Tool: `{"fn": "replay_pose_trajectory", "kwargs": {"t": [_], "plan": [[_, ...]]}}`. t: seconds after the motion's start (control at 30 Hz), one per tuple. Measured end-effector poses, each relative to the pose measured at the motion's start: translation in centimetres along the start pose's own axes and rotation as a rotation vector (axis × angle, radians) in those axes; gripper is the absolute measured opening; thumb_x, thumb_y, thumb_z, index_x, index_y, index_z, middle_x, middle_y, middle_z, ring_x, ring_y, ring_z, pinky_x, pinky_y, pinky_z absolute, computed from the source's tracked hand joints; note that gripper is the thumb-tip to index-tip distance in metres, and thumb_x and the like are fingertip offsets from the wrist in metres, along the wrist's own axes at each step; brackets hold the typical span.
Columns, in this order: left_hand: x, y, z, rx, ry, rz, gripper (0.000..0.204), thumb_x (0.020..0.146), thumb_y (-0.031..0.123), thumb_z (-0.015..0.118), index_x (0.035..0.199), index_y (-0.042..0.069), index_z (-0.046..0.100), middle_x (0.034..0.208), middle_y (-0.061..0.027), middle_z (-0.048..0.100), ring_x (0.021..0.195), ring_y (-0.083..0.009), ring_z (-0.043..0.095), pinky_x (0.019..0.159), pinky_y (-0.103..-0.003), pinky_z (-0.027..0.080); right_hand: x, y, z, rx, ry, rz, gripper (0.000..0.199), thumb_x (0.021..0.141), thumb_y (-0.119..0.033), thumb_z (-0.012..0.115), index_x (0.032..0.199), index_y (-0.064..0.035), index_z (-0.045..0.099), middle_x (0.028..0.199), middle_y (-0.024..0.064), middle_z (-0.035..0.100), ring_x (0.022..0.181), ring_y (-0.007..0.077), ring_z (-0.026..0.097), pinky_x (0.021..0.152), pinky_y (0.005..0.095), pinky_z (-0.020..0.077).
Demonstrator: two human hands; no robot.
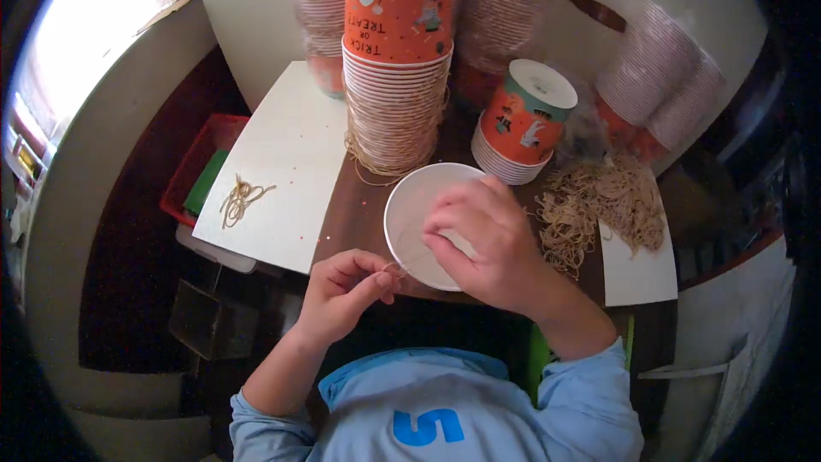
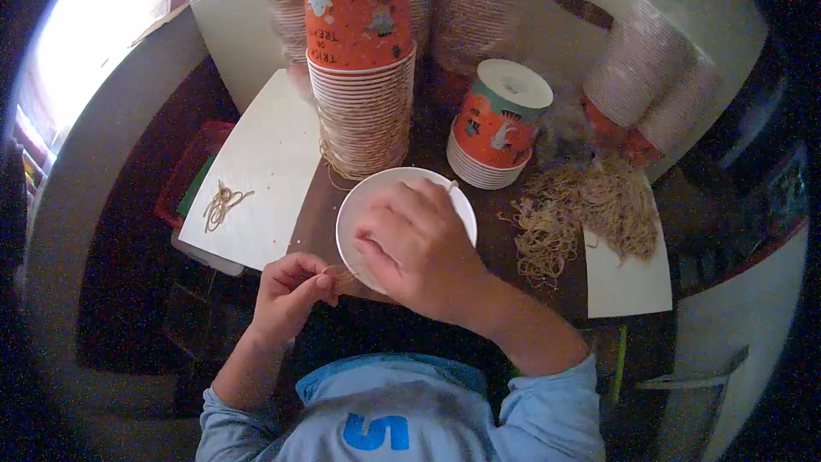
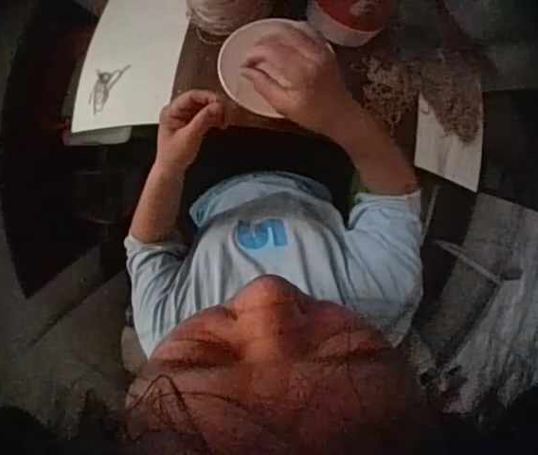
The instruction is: Tying elastic handles or strings to the rims of paper buckets.
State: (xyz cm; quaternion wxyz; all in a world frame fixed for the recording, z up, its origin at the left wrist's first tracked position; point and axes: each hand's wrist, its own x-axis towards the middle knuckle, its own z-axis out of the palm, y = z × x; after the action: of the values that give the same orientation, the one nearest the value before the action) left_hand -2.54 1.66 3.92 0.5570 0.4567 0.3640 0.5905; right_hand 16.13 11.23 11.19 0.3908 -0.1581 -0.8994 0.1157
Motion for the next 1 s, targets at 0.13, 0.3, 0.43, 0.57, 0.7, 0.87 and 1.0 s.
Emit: {"fn": "replay_pose_trajectory", "kwargs": {"t": [0.13,0.3,0.43,0.57,0.7,0.87,1.0], "plan": [[-0.1,0.0,-0.4,-0.063,-0.028,-0.021,0.008,0.09,0.007,0.059,0.092,-0.001,0.059,0.087,-0.0077,0.064,0.073,-0.0104,0.059,0.065,-0.023,0.049,-2.0,-0.4,0.1,0.055,-0.122,0.116,0.016,0.071,-0.013,0.069,0.084,-0.0067,0.062,0.087,0.0085,0.059,0.085,0.0272,0.055,0.078,0.0386,0.0406],[0.3,-0.2,-0.3,-0.048,-0.058,-0.001,0.007,0.089,0.006,0.059,0.092,-0.001,0.058,0.086,-0.0077,0.064,0.072,-0.0099,0.059,0.065,-0.023,0.049,-2.0,0.5,2.2,0.176,-0.169,0.129,0.019,0.069,-0.012,0.073,0.086,-0.0067,0.064,0.086,0.0077,0.061,0.082,0.0266,0.058,0.076,0.0362,0.0424],[0.2,-0.3,-0.5,-0.015,-0.067,0.023,0.007,0.088,0.005,0.061,0.092,-0.001,0.058,0.087,-0.0078,0.065,0.074,-0.0099,0.06,0.065,-0.022,0.049,-1.9,0.8,2.5,0.288,-0.3,0.187,0.02,0.07,-0.015,0.073,0.086,-0.0068,0.064,0.089,0.0078,0.061,0.085,0.0269,0.058,0.079,0.0373,0.0419],[-0.1,-0.3,-0.8,-0.031,-0.081,0.023,0.009,0.087,0.004,0.062,0.092,-0.001,0.058,0.088,-0.0078,0.065,0.076,-0.0104,0.061,0.066,-0.022,0.051,-2.0,-1.5,2.4,0.018,-0.021,0.195,0.02,0.069,-0.015,0.073,0.084,-0.0069,0.063,0.087,0.0069,0.06,0.084,0.0268,0.057,0.078,0.0384,0.0416],[-0.3,-0.3,-0.9,-0.052,-0.066,0.009,0.009,0.086,0.004,0.063,0.092,-0.001,0.058,0.087,-0.0081,0.065,0.076,-0.0106,0.062,0.066,-0.023,0.051,-3.1,-2.1,1.3,-0.088,-0.068,0.165,0.022,0.069,-0.015,0.074,0.087,-0.0074,0.063,0.087,0.0069,0.06,0.084,0.027,0.057,0.077,0.0384,0.0415],[0.1,-0.2,-0.7,-0.053,-0.104,-0.018,0.008,0.086,0.005,0.063,0.09,-0.001,0.059,0.086,-0.0083,0.065,0.075,-0.0101,0.061,0.065,-0.022,0.05,-3.3,-1.1,1.8,0.043,-0.254,0.224,0.024,0.071,-0.015,0.073,0.092,-0.0061,0.065,0.088,0.0075,0.06,0.084,0.0262,0.057,0.077,0.0372,0.0414],[0.1,-0.2,-0.8,-0.045,-0.123,-0.006,0.008,0.086,0.005,0.063,0.09,-0.001,0.059,0.085,-0.0081,0.065,0.074,-0.0097,0.061,0.065,-0.021,0.05,-2.5,-1.0,2.0,0.231,-0.186,0.262,0.021,0.072,-0.014,0.071,0.091,-0.006,0.065,0.085,0.0069,0.06,0.082,0.0251,0.057,0.075,0.0362,0.0412]]}}
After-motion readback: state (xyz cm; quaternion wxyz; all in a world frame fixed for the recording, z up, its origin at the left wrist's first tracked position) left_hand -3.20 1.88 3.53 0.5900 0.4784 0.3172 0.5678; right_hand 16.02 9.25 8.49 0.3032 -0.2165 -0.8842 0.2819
